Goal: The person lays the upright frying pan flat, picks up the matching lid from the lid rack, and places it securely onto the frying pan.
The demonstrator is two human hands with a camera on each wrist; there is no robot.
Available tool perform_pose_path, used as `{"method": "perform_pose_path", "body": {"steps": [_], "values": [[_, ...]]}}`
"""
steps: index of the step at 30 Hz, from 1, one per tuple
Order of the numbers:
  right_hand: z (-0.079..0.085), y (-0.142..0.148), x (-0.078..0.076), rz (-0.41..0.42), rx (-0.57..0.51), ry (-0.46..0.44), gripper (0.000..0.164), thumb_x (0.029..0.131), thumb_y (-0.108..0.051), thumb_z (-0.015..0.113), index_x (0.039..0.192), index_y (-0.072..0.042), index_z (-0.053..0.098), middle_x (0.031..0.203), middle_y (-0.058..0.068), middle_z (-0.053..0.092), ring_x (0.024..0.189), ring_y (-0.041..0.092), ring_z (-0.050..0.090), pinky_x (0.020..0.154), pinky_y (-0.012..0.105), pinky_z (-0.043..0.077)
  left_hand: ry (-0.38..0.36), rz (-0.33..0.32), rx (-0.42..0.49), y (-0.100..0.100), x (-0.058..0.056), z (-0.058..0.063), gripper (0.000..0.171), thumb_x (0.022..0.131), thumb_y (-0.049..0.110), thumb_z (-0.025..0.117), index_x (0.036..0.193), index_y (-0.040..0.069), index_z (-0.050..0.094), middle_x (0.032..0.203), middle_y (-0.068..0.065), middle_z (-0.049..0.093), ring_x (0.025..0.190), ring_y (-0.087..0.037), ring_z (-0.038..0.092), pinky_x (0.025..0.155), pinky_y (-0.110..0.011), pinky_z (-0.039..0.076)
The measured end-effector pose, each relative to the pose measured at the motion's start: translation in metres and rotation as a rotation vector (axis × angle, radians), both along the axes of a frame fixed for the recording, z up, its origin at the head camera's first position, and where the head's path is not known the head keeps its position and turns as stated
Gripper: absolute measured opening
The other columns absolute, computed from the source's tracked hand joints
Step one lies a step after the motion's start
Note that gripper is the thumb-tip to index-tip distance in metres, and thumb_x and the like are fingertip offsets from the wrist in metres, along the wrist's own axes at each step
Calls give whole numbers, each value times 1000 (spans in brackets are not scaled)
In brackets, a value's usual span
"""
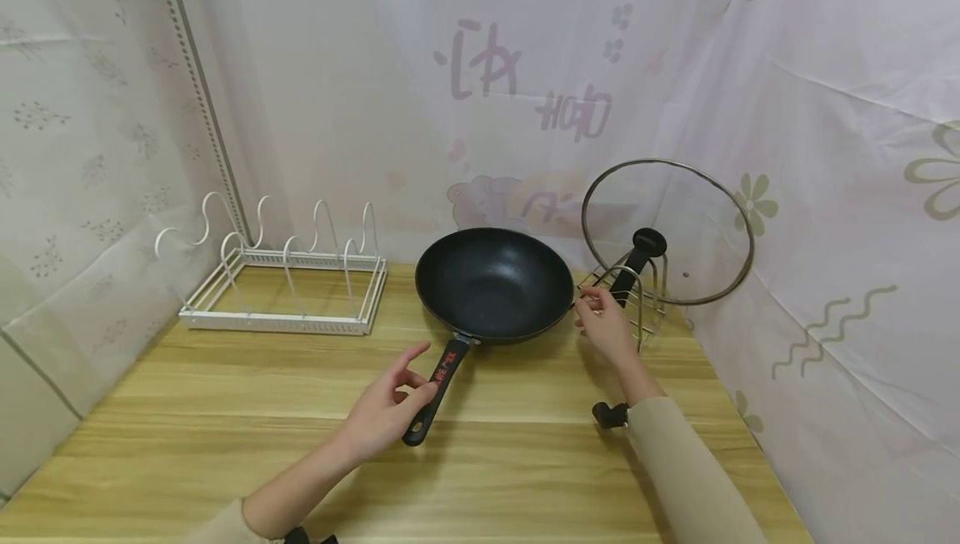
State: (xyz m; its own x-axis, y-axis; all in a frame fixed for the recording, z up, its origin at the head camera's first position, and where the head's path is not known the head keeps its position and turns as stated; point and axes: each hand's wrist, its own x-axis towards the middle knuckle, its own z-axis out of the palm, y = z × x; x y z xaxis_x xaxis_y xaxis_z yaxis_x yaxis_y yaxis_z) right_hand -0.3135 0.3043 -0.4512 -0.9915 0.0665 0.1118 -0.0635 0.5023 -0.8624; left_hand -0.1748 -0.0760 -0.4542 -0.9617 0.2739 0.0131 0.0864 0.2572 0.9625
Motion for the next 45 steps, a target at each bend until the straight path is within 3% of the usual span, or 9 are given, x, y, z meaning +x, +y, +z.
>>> {"method": "perform_pose_path", "body": {"steps": [7,14,21,33,37,45], "values": [[-7,1,-21,-22,-34,-5,51,114,-28,58,157,0,52,130,33,67,88,19,79,72,23,63,-52,-42,75,5,2,-7,66,108,29,67,168,21,43,109,-15,62,66,-19,68,45,-41,59],[-8,0,-28,-60,-175,-25,50,114,-22,57,160,-2,52,103,4,66,80,12,74,71,22,63,-72,-51,83,8,4,-9,64,105,23,69,166,20,48,108,-14,65,65,-29,73,44,-35,57],[-16,-2,-41,-88,-240,-36,51,113,-24,60,160,-5,54,87,-10,57,68,4,64,67,22,63,-60,-39,61,8,3,-8,67,103,22,72,166,20,49,108,-14,63,62,-19,68,43,-33,55],[6,-20,-35,-137,-425,-134,47,111,-9,58,156,2,56,81,-2,57,63,12,62,67,34,64,-45,-22,52,7,4,-6,70,102,21,71,168,18,48,108,-12,65,57,-14,58,43,-24,48],[-3,-20,-38,-166,-457,-122,47,111,-13,58,157,-2,57,83,-5,58,63,11,62,68,33,62,-49,-29,58,8,3,-7,70,102,21,71,168,18,47,108,-12,65,56,-13,56,43,-24,47],[-21,-22,-46,-202,-472,-80,44,113,-19,57,156,-10,60,89,-6,52,61,6,53,59,22,51,-49,-28,61,6,2,-7,70,102,20,71,168,16,47,108,-13,66,57,-13,56,43,-23,45]]}}
